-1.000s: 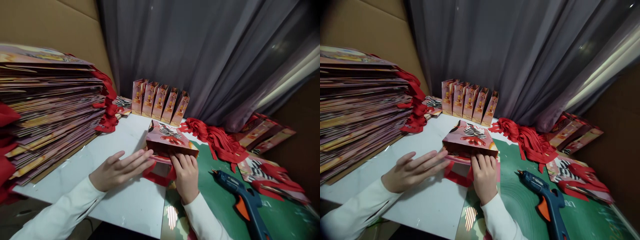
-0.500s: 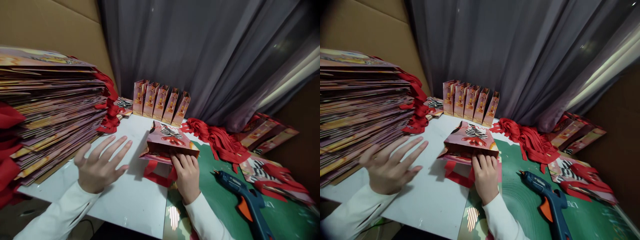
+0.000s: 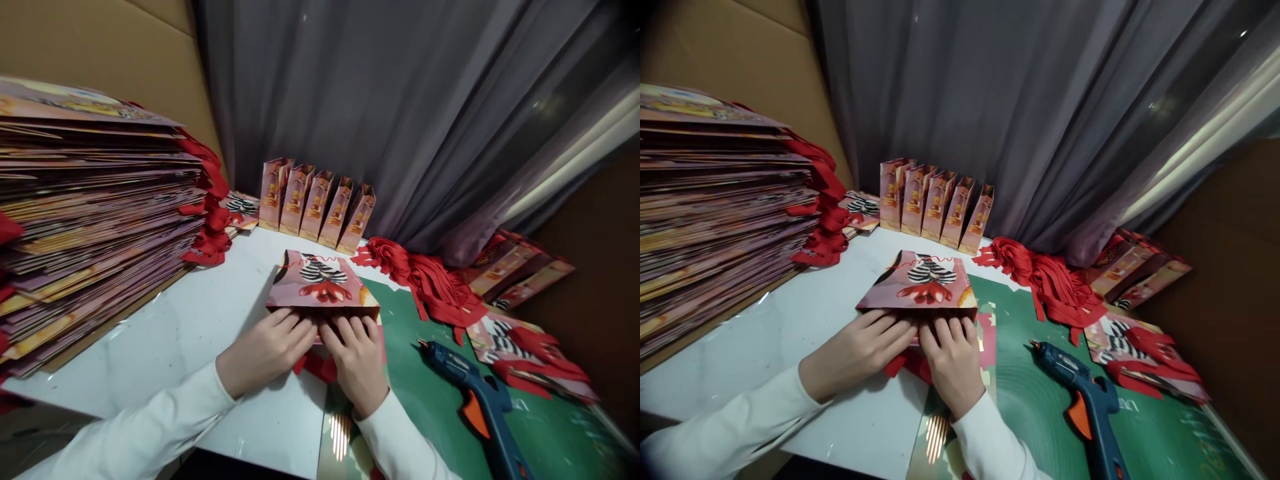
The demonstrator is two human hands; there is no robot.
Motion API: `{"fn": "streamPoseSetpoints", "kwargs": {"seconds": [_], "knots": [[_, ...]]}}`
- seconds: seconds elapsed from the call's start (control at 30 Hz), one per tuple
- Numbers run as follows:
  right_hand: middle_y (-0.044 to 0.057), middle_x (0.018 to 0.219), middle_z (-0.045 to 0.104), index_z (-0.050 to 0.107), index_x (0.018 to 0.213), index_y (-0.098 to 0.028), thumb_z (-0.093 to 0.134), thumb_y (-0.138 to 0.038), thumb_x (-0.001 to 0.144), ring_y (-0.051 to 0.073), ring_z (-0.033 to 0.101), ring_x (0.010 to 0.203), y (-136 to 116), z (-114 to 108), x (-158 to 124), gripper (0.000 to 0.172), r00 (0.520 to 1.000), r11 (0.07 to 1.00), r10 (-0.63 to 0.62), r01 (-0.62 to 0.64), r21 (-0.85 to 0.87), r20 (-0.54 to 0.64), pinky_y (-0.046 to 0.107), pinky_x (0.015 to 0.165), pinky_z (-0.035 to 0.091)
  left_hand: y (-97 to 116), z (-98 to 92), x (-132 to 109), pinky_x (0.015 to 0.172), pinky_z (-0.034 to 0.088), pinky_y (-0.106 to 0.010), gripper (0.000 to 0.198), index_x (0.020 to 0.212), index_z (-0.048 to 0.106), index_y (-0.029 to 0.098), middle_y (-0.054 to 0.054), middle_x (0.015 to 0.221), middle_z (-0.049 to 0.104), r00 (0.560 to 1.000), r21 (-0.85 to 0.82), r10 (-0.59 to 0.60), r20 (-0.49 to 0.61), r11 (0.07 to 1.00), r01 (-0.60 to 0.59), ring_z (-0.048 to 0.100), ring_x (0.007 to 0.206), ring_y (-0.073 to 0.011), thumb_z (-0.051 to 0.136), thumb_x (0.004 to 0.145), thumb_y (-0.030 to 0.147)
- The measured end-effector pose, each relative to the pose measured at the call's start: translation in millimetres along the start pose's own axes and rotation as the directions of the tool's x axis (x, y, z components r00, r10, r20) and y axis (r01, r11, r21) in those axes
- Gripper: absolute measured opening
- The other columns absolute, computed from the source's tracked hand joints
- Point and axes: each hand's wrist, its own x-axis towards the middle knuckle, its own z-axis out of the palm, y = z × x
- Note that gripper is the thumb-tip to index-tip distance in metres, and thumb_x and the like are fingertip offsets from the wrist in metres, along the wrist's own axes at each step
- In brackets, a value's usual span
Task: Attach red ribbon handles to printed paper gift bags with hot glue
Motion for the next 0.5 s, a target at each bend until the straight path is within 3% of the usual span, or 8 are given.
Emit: {"fn": "streamPoseSetpoints", "kwargs": {"seconds": [0.1,0.23,0.5], "knots": [[0.007,0.09,0.065,0.068,0.1,-0.018,0.042,-0.017,0.096,0.021,0.047,0.086,1,1,-1,0.026,0.999,0.999,-0.047,0.047,0.008,-0.016,0.038,0.086,0.033,2,-0.8,-6,0.08,0.045,-0.035,0.024,0.101,0.066,0.013,-0.005,0.09,0.07,0.999,-0.041,-0.032,-0.041,0.999,0.03,0.061,0.079,-0.0181,0.044,0.092,0.008],[0.005,0.076,0.06,0.068,0.091,-0.016,0.04,-0.015,0.097,0.019,0.045,0.076,1,0,-1,0.029,0.993,0.995,-0.102,0.102,-0.009,-0.066,0.037,0.078,0.033,-2,-5.0,-11,0.069,0.044,-0.033,0.019,0.092,0.066,0.015,0.0,0.074,0.067,0.992,-0.071,-0.087,-0.09,0.994,0.081,0.057,0.064,-0.0154,0.049,0.089,0.008],[0.005,0.073,0.06,0.068,0.089,-0.017,0.04,-0.014,0.096,0.018,0.045,0.073,9,-5,-3,0.029,0.99,0.997,-0.074,0.069,-0.038,-0.121,0.035,0.075,0.034,-15,-7.2,-19,0.073,0.049,-0.032,0.023,0.092,0.067,0.016,0.0,0.078,0.071,0.989,-0.058,-0.003,-0.147,0.998,-0.006,0.06,0.066,-0.0134,0.049,0.087,0.004]]}}
